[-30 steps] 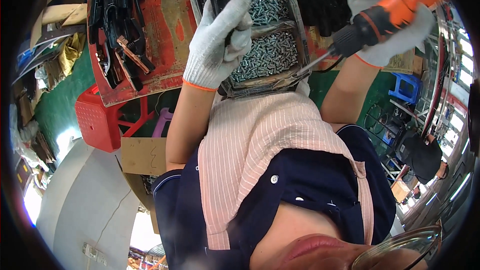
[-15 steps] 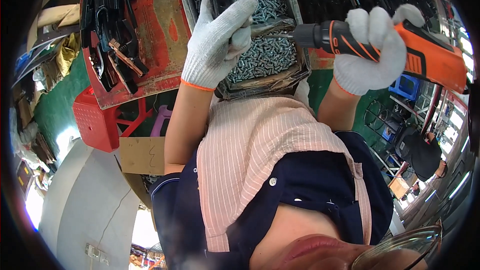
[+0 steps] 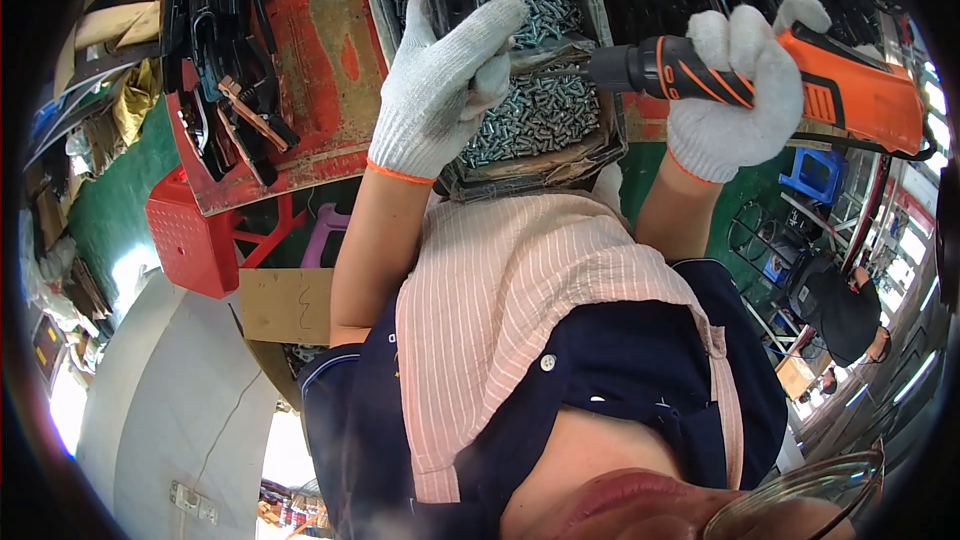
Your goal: The person drives screws into black plastic components at a workbench using an electric screwdriver.
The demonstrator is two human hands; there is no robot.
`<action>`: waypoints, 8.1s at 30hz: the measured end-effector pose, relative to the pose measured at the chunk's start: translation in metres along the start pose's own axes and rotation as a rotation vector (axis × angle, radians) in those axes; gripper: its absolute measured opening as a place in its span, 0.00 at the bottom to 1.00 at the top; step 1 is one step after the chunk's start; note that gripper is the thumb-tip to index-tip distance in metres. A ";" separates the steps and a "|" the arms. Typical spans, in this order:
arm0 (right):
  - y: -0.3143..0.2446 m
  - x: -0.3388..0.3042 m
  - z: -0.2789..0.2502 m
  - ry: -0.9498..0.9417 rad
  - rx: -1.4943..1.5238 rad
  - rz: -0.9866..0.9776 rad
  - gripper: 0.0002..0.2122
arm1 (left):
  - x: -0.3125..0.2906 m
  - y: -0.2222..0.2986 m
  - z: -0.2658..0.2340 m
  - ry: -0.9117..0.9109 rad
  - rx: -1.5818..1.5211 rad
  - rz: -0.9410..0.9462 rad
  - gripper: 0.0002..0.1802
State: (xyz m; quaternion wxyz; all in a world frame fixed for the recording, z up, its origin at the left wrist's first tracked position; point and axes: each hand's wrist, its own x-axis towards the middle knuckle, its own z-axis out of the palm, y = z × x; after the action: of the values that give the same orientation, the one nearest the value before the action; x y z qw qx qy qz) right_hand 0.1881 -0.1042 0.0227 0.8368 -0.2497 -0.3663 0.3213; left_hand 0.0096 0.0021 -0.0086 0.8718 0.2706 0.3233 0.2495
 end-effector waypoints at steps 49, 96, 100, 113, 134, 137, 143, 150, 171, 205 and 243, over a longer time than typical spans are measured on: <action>0.003 0.020 0.055 -0.241 -0.151 0.160 0.16 | 0.007 -0.022 0.004 0.434 -0.127 -0.183 0.32; -0.005 0.057 0.018 0.084 0.081 -0.025 0.11 | 0.002 -0.008 -0.005 -0.030 0.010 -0.014 0.50; 0.005 0.051 0.022 0.021 0.036 -0.042 0.15 | 0.000 -0.008 -0.003 0.003 0.024 -0.005 0.38; 0.012 0.047 0.030 0.018 -0.004 -0.086 0.16 | 0.001 -0.007 -0.008 -0.064 0.001 -0.052 0.50; 0.003 0.044 0.031 0.007 0.010 -0.081 0.18 | 0.000 -0.005 -0.003 -0.002 0.014 -0.034 0.44; 0.001 0.045 0.037 -0.049 -0.083 -0.088 0.18 | 0.001 -0.005 -0.003 0.005 0.027 -0.042 0.45; 0.025 0.045 0.052 -0.042 -0.458 -0.170 0.05 | 0.001 -0.002 -0.006 0.010 0.113 -0.113 0.51; 0.015 0.058 0.064 -0.161 -0.133 0.118 0.03 | -0.002 -0.004 -0.001 0.095 0.111 -0.128 0.51; 0.023 0.051 0.092 0.118 -0.514 -0.085 0.22 | -0.009 0.001 -0.008 0.002 -0.006 -0.124 0.46; 0.049 0.025 0.032 -0.076 -1.025 0.553 0.40 | -0.016 0.085 -0.053 0.632 2.126 0.732 0.21; 0.169 0.187 0.082 -0.795 -1.752 0.816 0.37 | 0.027 0.074 -0.067 0.638 2.123 0.300 0.26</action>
State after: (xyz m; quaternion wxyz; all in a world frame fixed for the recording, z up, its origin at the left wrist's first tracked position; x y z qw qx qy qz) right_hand 0.1636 0.1584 0.0468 0.0101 -0.7501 -0.6078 0.2604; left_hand -0.0388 0.0930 -0.0171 0.0369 0.8375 0.5451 0.0077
